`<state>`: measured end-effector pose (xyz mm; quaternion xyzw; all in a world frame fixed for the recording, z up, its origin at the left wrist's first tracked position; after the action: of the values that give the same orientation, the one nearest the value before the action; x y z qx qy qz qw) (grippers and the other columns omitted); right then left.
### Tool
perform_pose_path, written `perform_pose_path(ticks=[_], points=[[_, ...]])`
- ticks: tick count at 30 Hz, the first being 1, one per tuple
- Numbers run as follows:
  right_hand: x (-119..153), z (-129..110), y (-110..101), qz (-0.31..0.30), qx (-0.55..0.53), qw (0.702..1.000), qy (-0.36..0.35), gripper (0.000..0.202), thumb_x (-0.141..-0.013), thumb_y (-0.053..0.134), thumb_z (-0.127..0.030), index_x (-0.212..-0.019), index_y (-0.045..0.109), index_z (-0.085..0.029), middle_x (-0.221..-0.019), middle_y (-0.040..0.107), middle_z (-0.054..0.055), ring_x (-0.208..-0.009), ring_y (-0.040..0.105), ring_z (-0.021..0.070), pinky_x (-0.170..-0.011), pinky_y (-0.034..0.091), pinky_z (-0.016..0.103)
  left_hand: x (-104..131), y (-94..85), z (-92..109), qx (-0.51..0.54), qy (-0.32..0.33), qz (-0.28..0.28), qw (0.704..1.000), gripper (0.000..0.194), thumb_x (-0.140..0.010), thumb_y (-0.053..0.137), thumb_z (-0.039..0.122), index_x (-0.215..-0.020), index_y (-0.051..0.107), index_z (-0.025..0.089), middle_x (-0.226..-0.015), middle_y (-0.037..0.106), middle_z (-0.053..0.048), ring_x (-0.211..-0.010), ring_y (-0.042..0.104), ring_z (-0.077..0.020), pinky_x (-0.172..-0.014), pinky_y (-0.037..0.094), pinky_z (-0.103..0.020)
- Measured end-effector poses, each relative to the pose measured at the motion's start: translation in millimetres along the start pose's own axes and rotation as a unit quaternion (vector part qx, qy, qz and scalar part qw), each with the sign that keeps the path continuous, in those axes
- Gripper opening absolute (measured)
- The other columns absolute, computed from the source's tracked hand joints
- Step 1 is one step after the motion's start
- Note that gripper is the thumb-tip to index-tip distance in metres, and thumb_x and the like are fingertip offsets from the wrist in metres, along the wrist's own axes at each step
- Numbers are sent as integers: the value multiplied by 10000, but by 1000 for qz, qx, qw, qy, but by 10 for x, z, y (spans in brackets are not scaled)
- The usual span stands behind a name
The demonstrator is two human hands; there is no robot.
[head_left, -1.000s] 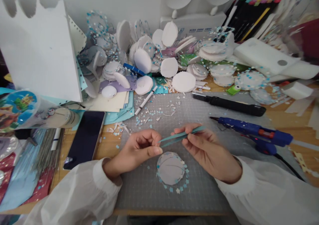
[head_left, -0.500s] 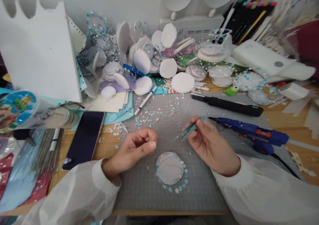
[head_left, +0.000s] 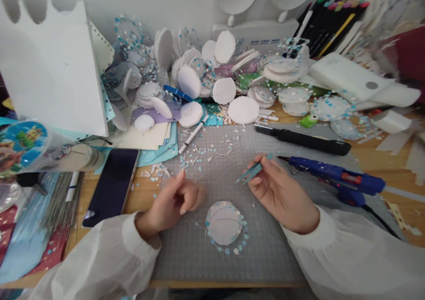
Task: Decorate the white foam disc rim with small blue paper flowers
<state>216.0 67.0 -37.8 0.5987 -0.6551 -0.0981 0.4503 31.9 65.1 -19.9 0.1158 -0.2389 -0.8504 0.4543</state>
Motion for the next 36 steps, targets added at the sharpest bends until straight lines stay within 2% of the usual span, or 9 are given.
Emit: perform_pose_path(ticks=[2,6,8,14,19,22,27,32,36], points=[[3,0,8,1,-4,1000,5,203,-670,829,-294,-782,677,-218,-766,653,-68,-643,607,32,-523,507,96,-9,9,37,-5,1,-1,1000,526,-927,354,391,-474,488,160,-473,404,-21,-495,369,-136,-542,277,-312],[12,-3,22,6,-14,1000,6,209,-654,838,-281,-767,674,-215,-756,653,-63,-625,602,47,-503,487,128,-18,17,78,10,3,-5,1000,119,-663,518,200,-673,618,136,-599,507,-35,-558,410,-151,-536,283,-295],[16,1,31,6,-19,1000,11,217,-642,845,-279,-759,675,-214,-744,652,-60,-630,601,51,-504,480,132,-18,11,78,13,1,-5,1000,135,-643,510,190,-688,625,134,-610,516,-39,-568,417,-155,-544,292,-296],[22,19,77,-21,-17,999,29,227,-649,843,-286,-771,664,-219,-761,648,-47,-648,583,58,-540,470,148,-7,-13,65,-27,3,9,1000,302,-832,492,330,-622,598,141,-565,472,-35,-561,414,-157,-538,305,-297],[65,58,185,-119,-12,991,66,198,-773,734,-365,-756,628,-198,-648,530,-47,-604,549,74,-568,453,184,14,-11,100,-156,30,34,987,313,-899,512,360,-664,560,159,-607,472,-12,-590,427,-143,-566,334,-285],[107,63,241,-177,27,983,46,252,-840,650,-395,-714,602,-182,-624,484,-33,-676,574,112,-670,469,226,31,85,229,-302,76,36,950,229,-912,538,270,-706,526,171,-667,494,-6,-659,460,-142,-629,375,-280],[154,100,253,-231,97,967,44,283,-863,614,-417,-724,591,-172,-635,468,-23,-752,592,149,-773,466,292,166,299,508,-483,178,24,857,122,-879,547,97,-797,514,180,-738,529,-1,-716,500,-133,-675,403,-271],[208,120,273,-297,131,942,81,300,-853,625,-432,-750,614,-150,-623,487,-17,-693,580,144,-759,468,317,365,301,628,-577,175,89,793,126,-879,537,72,-825,505,182,-770,508,6,-734,492,-125,-689,404,-261],[231,144,287,-323,110,932,123,302,-839,644,-408,-724,631,-128,-617,520,-2,-640,556,136,-727,497,349,502,269,640,-613,160,139,761,116,-888,538,102,-814,507,186,-751,503,17,-714,493,-123,-680,408,-254]])
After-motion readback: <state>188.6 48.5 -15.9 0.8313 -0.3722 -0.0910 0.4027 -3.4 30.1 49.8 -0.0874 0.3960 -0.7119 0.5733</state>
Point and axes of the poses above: each hand's wrist, its own x-axis away from the middle knuckle, its own y-axis out of the palm, z = x × y, the point moved 5 cm from there along -x, towards the middle knuckle
